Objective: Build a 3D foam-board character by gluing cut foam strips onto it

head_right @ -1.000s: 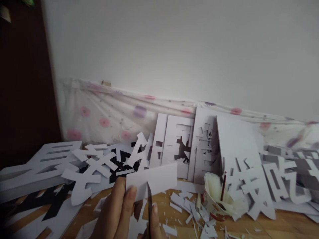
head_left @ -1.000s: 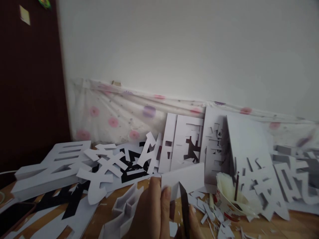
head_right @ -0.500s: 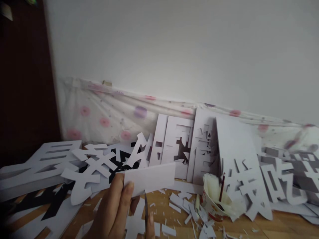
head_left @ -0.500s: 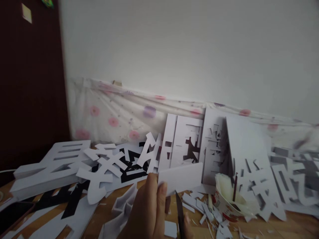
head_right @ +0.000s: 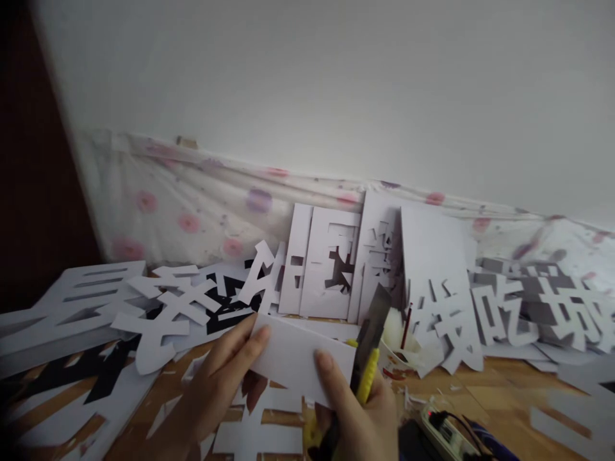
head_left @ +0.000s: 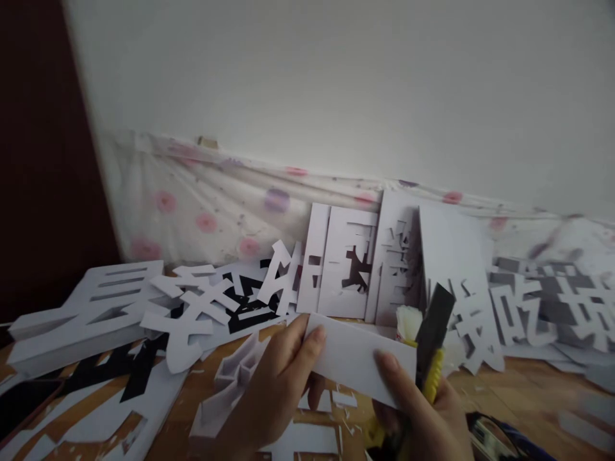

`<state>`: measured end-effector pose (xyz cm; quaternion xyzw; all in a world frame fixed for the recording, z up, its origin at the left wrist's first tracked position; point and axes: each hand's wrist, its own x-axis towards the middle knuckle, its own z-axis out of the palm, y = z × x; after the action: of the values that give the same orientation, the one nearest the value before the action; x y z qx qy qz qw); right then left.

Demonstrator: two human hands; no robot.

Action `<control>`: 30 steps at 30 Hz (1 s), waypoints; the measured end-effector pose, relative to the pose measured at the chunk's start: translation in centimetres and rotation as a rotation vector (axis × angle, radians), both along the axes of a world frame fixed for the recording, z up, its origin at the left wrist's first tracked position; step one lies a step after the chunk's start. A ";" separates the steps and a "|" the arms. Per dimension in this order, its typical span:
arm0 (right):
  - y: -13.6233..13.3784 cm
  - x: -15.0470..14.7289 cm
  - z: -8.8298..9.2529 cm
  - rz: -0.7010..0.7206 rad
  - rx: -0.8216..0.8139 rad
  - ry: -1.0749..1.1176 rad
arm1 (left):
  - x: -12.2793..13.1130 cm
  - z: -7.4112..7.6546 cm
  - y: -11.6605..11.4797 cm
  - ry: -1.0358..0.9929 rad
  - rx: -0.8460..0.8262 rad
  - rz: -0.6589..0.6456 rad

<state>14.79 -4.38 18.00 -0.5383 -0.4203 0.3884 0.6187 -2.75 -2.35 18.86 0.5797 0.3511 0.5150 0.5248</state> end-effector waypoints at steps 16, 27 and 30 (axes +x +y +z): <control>2.4 -2.4 -2.5 0.124 0.026 0.323 | 1.6 -1.0 1.8 -0.105 -0.046 -0.015; 3.4 0.9 -3.8 -0.366 0.118 -0.615 | -2.4 -2.3 2.0 0.682 0.289 0.624; 6.6 2.5 -5.6 -0.192 -0.144 -0.824 | -4.2 -2.2 1.4 0.669 0.246 0.604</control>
<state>17.28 2.20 12.38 -0.7269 -0.5521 0.1100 0.3933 -6.91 -0.98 16.67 0.6437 0.5904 0.4672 0.1369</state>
